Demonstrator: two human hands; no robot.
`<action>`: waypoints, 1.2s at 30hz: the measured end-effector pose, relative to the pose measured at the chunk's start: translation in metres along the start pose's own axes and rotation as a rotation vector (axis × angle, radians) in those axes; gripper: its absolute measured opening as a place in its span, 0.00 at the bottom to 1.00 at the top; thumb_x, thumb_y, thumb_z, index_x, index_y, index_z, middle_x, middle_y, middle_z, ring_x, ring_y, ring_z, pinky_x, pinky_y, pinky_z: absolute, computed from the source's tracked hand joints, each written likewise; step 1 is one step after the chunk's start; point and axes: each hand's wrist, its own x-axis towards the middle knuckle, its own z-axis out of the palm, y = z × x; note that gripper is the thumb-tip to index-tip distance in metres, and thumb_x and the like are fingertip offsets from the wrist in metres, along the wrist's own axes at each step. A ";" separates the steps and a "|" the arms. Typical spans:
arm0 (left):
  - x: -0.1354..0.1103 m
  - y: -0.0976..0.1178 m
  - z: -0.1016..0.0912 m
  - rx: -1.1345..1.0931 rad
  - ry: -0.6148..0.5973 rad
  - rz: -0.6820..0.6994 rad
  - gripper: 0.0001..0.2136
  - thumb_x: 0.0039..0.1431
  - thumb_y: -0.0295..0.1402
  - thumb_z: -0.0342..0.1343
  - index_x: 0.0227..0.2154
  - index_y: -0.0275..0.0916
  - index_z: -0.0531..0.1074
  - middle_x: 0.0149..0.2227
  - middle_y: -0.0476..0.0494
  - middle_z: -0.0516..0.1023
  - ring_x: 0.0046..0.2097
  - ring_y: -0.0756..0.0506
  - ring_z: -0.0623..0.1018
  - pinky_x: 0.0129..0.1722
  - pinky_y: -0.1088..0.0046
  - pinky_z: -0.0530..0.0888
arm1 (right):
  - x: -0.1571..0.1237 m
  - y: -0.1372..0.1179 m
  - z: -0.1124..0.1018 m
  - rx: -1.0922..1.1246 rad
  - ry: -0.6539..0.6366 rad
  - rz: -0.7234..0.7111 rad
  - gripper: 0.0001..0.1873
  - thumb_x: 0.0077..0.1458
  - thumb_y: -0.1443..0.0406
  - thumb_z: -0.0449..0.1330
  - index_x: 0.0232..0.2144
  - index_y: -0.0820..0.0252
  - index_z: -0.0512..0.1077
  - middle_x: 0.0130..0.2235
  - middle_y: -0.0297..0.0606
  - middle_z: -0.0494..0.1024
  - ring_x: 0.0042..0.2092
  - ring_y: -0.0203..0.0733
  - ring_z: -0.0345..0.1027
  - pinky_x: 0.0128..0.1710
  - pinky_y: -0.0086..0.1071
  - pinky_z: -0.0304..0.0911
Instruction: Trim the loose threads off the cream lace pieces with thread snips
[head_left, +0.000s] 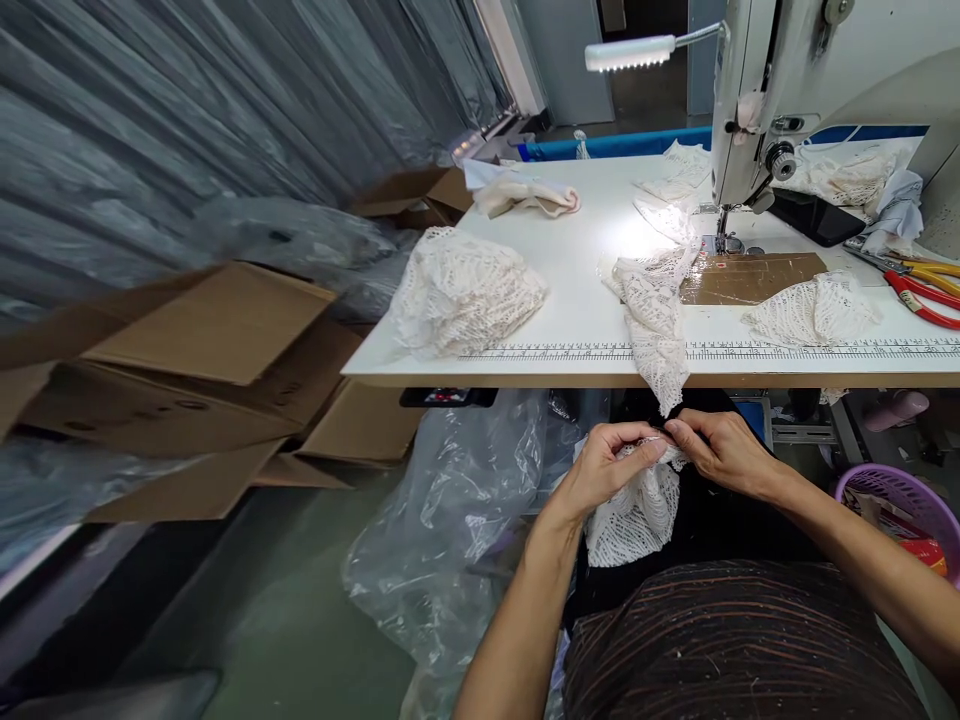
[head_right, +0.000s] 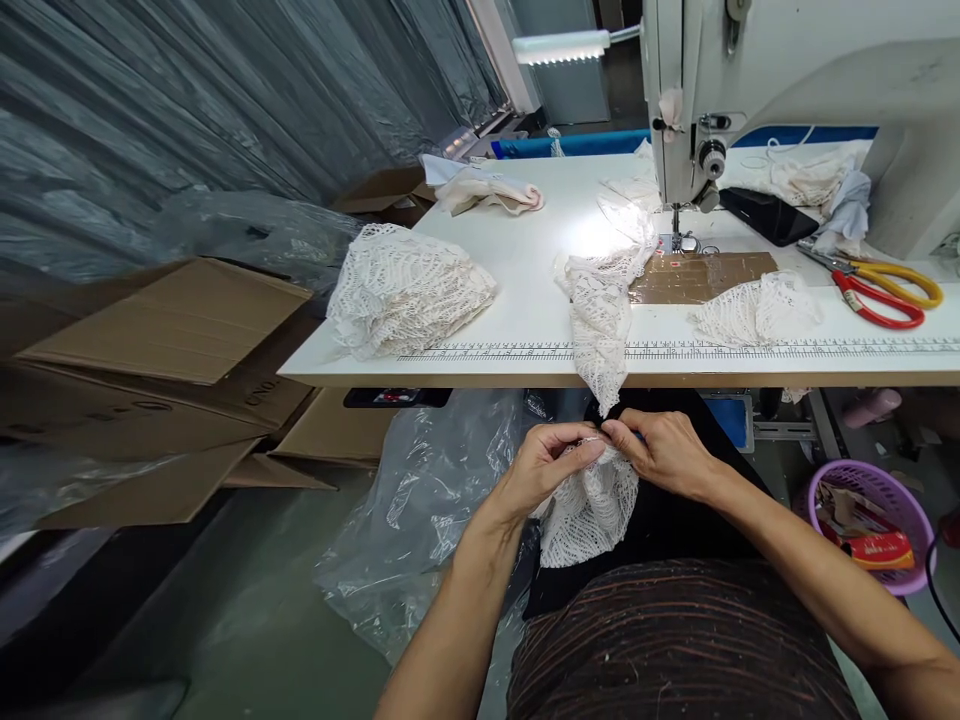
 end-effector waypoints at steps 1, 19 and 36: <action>0.000 0.000 0.001 -0.018 -0.003 -0.005 0.16 0.54 0.46 0.63 0.26 0.36 0.80 0.24 0.48 0.77 0.28 0.49 0.72 0.32 0.73 0.68 | -0.001 0.001 0.001 0.040 0.016 0.000 0.22 0.66 0.52 0.47 0.26 0.58 0.66 0.23 0.31 0.64 0.25 0.34 0.53 0.28 0.29 0.49; -0.018 -0.046 -0.013 0.165 0.142 -0.264 0.25 0.49 0.37 0.67 0.50 0.35 0.73 0.38 0.42 0.80 0.37 0.46 0.78 0.38 0.70 0.73 | -0.031 0.008 -0.036 0.503 0.120 0.199 0.21 0.55 0.48 0.62 0.27 0.57 0.65 0.24 0.27 0.60 0.25 0.32 0.49 0.26 0.29 0.51; -0.048 0.034 0.011 0.268 0.088 0.176 0.04 0.58 0.33 0.62 0.29 0.39 0.78 0.35 0.43 0.79 0.38 0.46 0.78 0.40 0.69 0.75 | -0.027 -0.001 0.023 0.665 -0.013 0.136 0.23 0.51 0.46 0.64 0.28 0.61 0.73 0.27 0.32 0.71 0.29 0.34 0.60 0.30 0.30 0.59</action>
